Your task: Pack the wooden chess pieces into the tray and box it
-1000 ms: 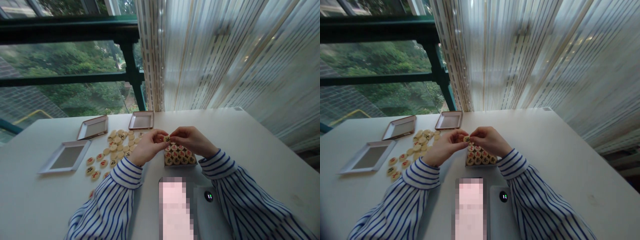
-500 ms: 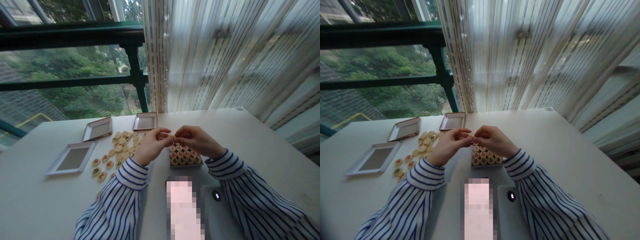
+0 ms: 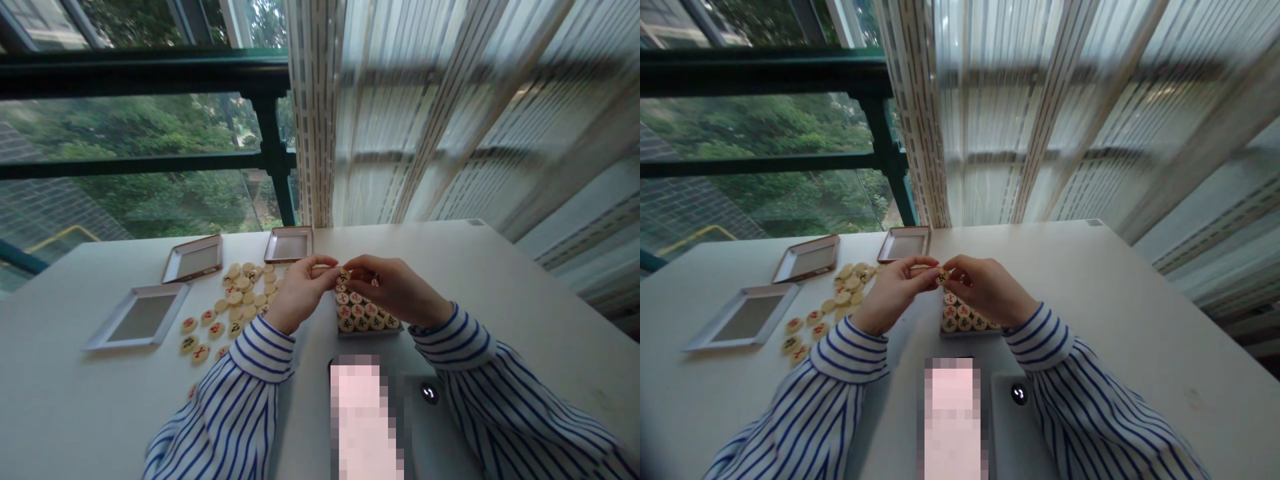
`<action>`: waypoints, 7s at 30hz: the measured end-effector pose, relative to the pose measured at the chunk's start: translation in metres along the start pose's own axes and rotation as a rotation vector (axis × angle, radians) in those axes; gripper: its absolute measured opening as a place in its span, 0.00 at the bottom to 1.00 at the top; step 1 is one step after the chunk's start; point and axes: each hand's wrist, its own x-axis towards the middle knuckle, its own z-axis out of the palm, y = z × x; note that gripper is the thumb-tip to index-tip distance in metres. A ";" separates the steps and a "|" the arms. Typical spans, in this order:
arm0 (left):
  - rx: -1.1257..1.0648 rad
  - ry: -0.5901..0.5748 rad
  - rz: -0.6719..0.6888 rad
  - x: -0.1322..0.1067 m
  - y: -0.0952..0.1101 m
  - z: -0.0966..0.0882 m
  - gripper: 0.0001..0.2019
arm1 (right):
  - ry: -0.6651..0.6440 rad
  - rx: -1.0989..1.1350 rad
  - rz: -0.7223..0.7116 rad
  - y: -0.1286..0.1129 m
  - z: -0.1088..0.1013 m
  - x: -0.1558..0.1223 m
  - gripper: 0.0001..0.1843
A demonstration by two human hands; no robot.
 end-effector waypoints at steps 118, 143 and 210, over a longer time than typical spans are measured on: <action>1.263 -0.219 0.048 -0.001 -0.011 -0.011 0.14 | -0.469 -0.469 -0.073 0.018 0.011 0.002 0.11; 1.193 -0.040 0.146 -0.002 0.002 -0.018 0.14 | 0.068 -0.485 -0.077 0.008 -0.004 0.002 0.11; 1.341 -0.048 0.224 0.003 0.006 -0.076 0.18 | -0.444 -0.750 -0.172 0.004 0.040 0.074 0.17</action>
